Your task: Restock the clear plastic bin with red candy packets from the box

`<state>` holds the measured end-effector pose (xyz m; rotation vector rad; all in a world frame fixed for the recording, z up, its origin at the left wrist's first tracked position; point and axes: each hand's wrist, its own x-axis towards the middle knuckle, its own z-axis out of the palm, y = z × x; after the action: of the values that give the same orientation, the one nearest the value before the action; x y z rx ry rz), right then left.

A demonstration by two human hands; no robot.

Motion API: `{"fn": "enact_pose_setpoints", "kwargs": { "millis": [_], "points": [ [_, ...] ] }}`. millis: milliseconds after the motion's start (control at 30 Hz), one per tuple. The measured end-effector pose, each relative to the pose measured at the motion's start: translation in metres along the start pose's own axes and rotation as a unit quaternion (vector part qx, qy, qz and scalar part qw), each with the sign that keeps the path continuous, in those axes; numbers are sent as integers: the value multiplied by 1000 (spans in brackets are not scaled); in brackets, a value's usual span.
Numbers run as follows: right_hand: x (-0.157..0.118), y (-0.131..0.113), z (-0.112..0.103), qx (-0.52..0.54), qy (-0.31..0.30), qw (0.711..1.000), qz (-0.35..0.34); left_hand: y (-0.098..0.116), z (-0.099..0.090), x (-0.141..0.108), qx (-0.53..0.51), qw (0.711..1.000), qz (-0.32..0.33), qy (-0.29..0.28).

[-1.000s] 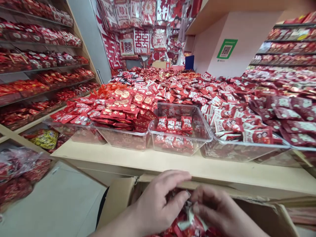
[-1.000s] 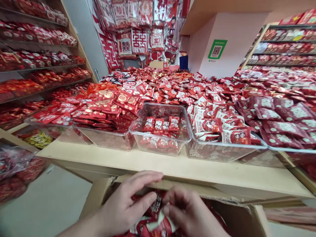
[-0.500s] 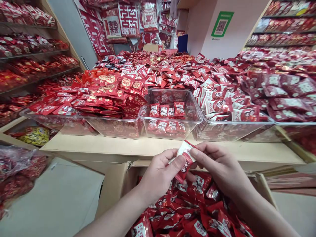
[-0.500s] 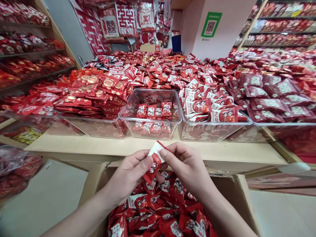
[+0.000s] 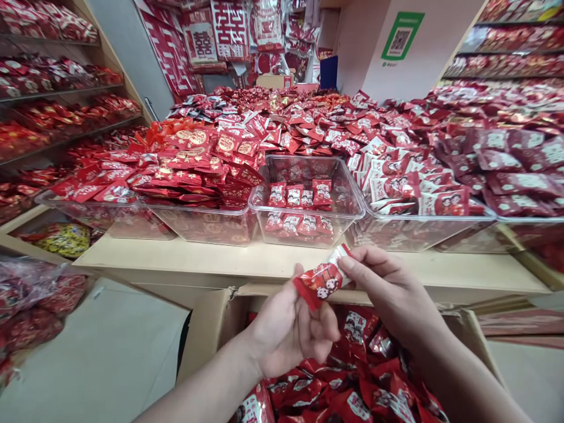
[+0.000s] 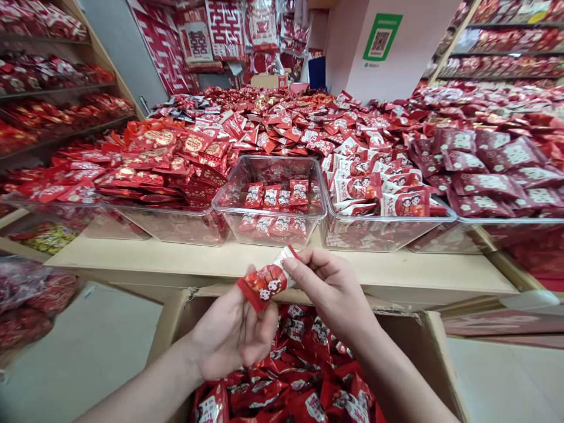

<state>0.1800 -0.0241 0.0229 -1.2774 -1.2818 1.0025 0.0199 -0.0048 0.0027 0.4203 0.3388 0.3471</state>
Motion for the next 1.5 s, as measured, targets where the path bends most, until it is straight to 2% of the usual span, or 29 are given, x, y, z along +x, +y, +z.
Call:
{"fn": "enact_pose_setpoints", "kwargs": {
  "millis": [67, 133, 200, 267, 333, 433, 533, 633, 833, 967, 1100, 1233, 1500],
  "points": [
    [0, 0, 0, -9, 20, 1000, 16, -3, -1, 1, 97, 990, 89, 57],
    [-1, 2, 0, -17, 3, 1000, 26, -5, 0, 2, 162, 966, 174, 105],
    [-4, 6, 1, -12, -29, 999, 39, -6, 1, 2, 214, 943, 214, 141],
    [-9, 9, 4, -6, -44, 998, 45, -6, 1, 3, 247, 929, 224, 161],
    [-15, 11, 10, 7, -19, 999, 36, -8, 2, 3, 235, 931, 227, 163],
    [-24, 11, 24, 72, 48, 996, 32, -10, 5, 2, 144, 943, 255, 157],
    [-31, 13, 38, 115, 43, 991, 43, -10, 8, 1, 64, 944, 284, 158],
    [-32, 14, 45, 80, 9, 996, 43, -8, 10, 0, 26, 943, 293, 157],
    [-21, 7, 36, 97, 35, 986, 129, -1, 5, -1, 42, 935, 290, 197],
    [-16, 5, 29, 122, 19, 981, 148, 3, 2, -2, 66, 940, 275, 191],
    [-20, 5, 32, 123, 3, 982, 142, 3, 1, -2, 92, 945, 254, 186],
    [-27, 8, 37, 122, 22, 984, 127, 1, -1, 0, 110, 937, 264, 203],
    [-35, 13, 34, 103, 56, 987, 107, 0, -1, -4, 142, 938, 252, 190]
  ]
}}
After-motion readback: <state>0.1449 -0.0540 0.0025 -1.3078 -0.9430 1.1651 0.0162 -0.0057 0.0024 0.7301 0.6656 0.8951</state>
